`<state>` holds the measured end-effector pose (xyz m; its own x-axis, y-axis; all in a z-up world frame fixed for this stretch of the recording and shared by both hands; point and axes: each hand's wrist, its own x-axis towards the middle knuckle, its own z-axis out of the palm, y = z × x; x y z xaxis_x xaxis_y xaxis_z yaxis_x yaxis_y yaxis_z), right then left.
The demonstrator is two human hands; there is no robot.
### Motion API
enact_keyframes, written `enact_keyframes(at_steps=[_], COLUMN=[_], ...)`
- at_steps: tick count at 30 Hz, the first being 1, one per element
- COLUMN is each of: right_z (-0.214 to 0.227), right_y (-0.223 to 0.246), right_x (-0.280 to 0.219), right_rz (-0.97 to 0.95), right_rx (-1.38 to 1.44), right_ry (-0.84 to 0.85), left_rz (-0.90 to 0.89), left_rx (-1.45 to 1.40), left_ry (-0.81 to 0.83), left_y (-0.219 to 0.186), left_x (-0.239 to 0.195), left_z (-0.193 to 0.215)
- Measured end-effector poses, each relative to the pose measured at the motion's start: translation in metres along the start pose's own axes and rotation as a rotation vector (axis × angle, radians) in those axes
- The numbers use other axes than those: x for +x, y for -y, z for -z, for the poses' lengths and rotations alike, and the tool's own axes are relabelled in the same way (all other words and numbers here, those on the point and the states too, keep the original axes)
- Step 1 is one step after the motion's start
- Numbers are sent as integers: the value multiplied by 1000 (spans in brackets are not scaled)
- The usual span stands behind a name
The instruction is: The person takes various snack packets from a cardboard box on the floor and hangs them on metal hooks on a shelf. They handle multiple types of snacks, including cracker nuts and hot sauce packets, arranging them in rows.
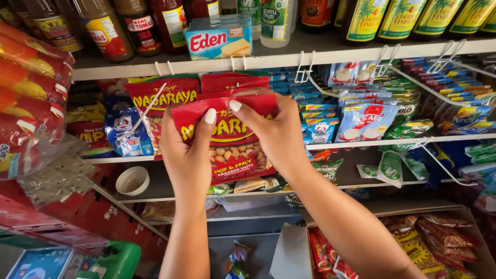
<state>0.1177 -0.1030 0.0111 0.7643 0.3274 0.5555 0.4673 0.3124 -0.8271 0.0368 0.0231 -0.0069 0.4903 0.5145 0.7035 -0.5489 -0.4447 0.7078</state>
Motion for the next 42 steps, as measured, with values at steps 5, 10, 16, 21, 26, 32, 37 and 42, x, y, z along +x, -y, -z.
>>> enact_keyframes(at_steps=[5,10,16,21,26,32,37,42], right_z=[-2,-1,1,6,8,8,13,61], right_y=[-1,-3,-7,-38,-53,-83,-77,-87], right_x=[4,8,13,16,16,26,9,-45], right_rz=[-15,15,26,122,351,307,342,390], right_rx=[19,-7,-91,-179,-645,-770,-733,-603], right_ry=[20,59,95,70,-127,-215,-204,-162], left_rz=[50,91,176,154,119,65,-25,-67], left_rx=[-59,-144,-370,-182,111,247,252,136], left_ry=[-14,-14,-2,-7,-13,-46,-105,-234], left_y=[4,8,12,38,73,84,83,85], left_x=[0,1,4,5,4,9,-11,-61], left_z=[-2,-3,-12,-14,-22,-30,-24,-5])
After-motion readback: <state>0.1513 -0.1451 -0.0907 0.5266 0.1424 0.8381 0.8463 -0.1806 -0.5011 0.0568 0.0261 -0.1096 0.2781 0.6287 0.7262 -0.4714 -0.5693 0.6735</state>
